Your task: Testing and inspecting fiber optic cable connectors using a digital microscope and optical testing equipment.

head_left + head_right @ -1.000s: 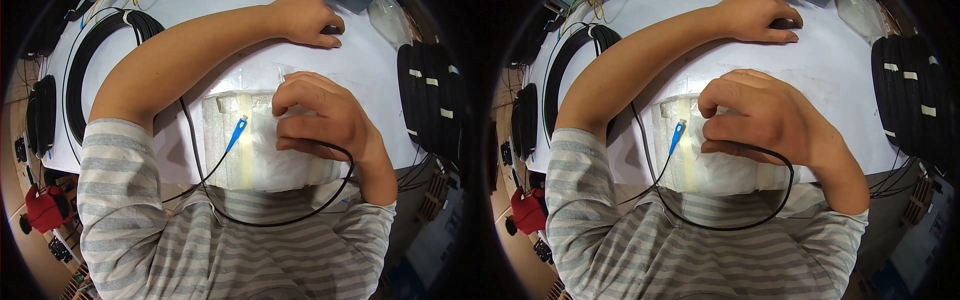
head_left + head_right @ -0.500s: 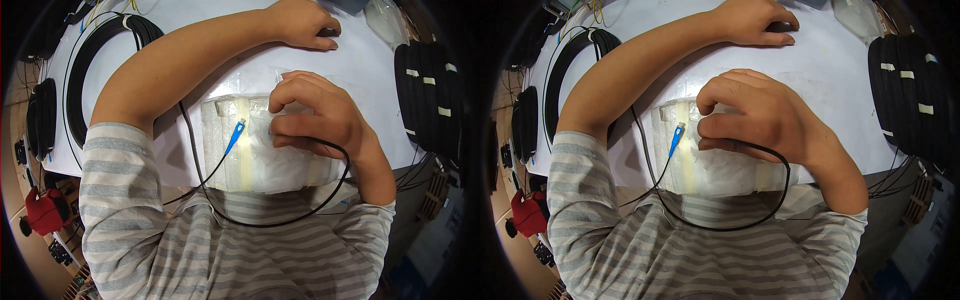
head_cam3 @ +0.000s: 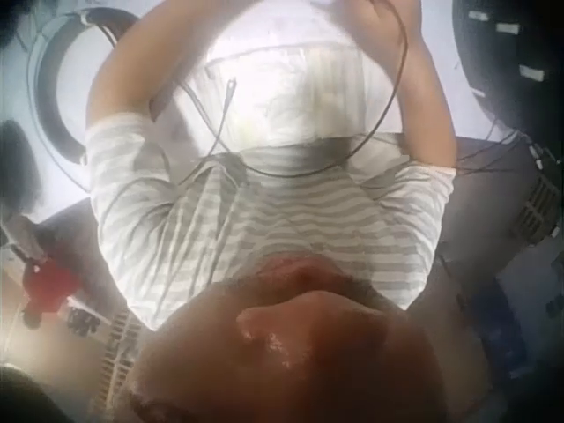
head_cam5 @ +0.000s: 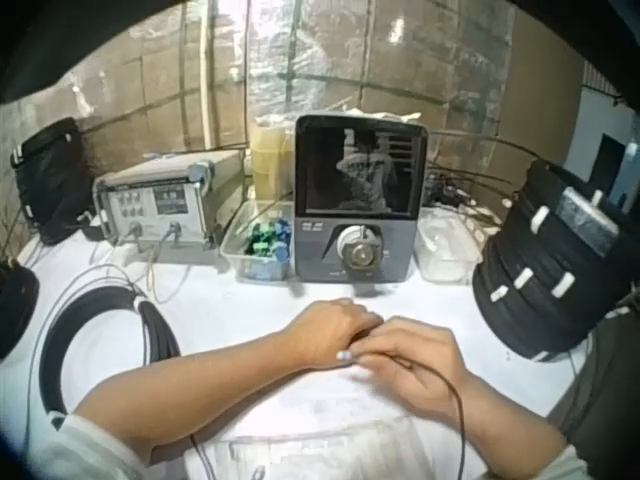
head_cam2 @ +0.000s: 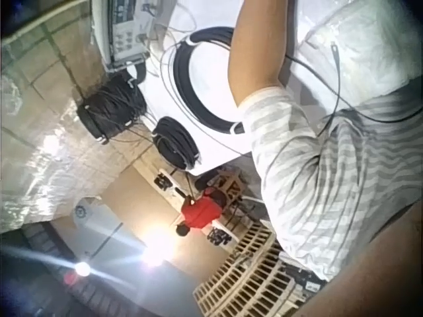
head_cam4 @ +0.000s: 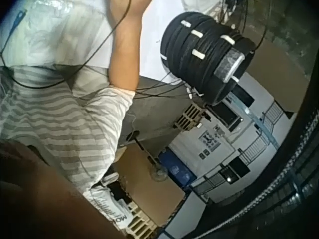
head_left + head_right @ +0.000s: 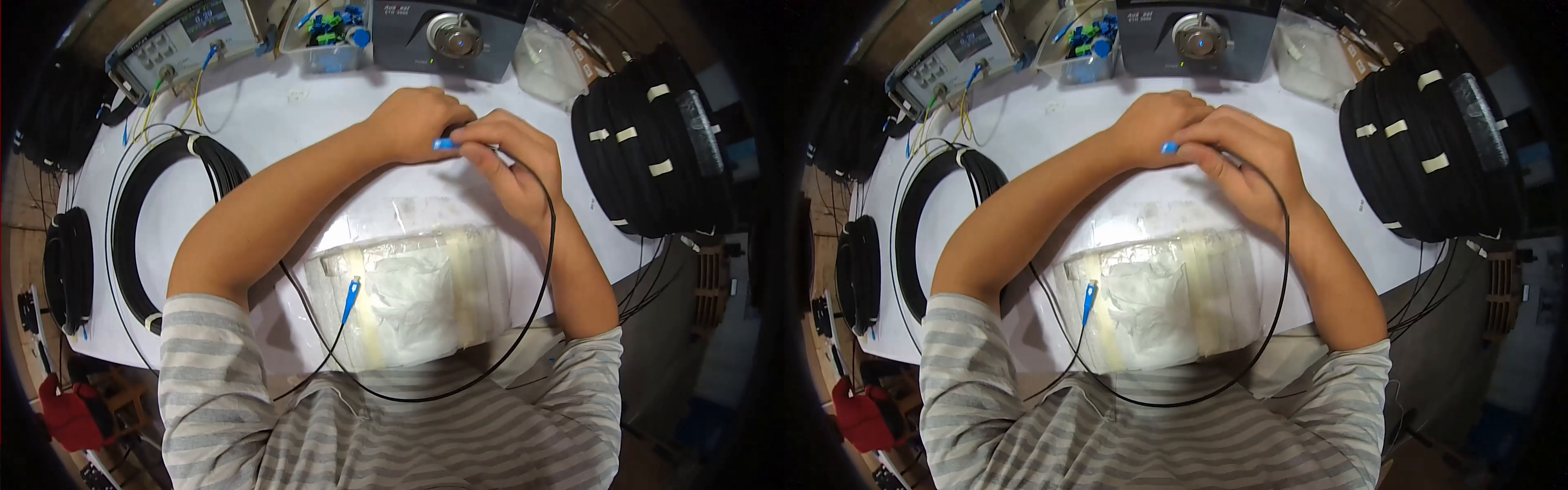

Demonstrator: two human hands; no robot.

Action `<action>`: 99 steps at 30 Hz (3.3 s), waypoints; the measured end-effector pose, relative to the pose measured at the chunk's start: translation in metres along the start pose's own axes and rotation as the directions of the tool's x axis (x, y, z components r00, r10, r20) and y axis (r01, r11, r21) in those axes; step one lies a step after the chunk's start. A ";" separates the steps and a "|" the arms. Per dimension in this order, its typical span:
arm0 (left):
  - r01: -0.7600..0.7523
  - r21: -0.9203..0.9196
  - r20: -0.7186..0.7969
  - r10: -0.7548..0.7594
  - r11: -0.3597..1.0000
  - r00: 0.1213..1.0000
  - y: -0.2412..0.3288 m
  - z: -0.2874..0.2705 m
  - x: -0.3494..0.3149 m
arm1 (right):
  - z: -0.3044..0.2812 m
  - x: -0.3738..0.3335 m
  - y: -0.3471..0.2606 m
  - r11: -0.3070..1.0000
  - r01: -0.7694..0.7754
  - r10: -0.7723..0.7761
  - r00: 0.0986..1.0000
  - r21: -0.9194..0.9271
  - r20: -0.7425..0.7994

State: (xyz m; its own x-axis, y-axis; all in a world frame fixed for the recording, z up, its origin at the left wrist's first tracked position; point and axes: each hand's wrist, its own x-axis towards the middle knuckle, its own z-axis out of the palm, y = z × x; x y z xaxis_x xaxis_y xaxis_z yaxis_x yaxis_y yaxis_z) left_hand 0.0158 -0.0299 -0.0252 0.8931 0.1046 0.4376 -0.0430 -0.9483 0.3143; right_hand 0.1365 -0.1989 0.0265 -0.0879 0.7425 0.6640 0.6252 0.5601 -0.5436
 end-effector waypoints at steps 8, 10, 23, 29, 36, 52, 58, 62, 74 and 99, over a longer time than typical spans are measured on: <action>0.022 0.011 0.060 -0.023 1.000 0.998 0.006 -0.005 -0.002 | 0.009 0.024 0.068 0.918 0.101 -0.228 0.926 -0.384 -0.301; 0.033 0.024 0.039 -0.034 0.999 0.999 0.006 -0.004 -0.001 | 0.012 0.030 0.075 0.909 0.106 -0.241 0.923 -0.403 -0.300; 0.028 0.014 0.056 -0.028 1.000 0.998 0.005 -0.007 -0.001 | 0.015 0.034 0.084 0.901 0.088 -0.223 0.934 -0.424 -0.279; 0.049 0.015 0.084 -0.050 0.999 0.995 0.008 -0.008 0.001 | 0.013 0.035 0.085 0.888 0.124 -0.269 0.920 -0.442 -0.283; 0.071 -0.010 0.083 -0.070 0.997 0.994 0.011 -0.010 0.001 | 0.010 0.044 0.070 0.848 0.077 -0.249 0.931 -0.524 -0.267; 0.368 -0.315 -0.221 -0.444 0.875 0.868 -0.001 -0.003 0.003 | 0.003 0.053 0.079 0.837 0.101 -0.271 0.930 -0.537 -0.247; 0.373 -0.401 -0.303 -0.505 0.837 0.808 -0.012 0.002 0.000 | 0.002 0.035 0.100 0.905 -0.246 0.111 0.924 -0.348 -0.365; 0.307 -0.405 -0.325 -0.449 0.861 0.832 -0.005 -0.002 0.003 | 0.008 0.034 0.113 0.959 -0.201 0.119 0.925 -0.199 -0.361; 0.307 -0.396 -0.252 -0.424 0.865 0.870 -0.007 -0.003 0.001 | 0.018 0.034 0.124 0.934 -0.312 0.356 0.860 0.176 -0.366; 0.313 -0.380 -0.229 -0.416 0.871 0.880 -0.005 -0.004 0.002 | 0.017 0.083 0.114 0.929 -0.310 0.370 0.817 0.203 -0.442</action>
State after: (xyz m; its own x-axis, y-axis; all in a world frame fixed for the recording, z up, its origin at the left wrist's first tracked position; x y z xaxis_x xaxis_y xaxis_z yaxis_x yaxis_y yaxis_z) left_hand 0.0158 -0.0238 -0.0229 0.7013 0.5551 0.4473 0.0718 -0.6792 0.7305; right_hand 0.1870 -0.0667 0.0108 0.5024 0.6512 0.5688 0.4505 0.3643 -0.8150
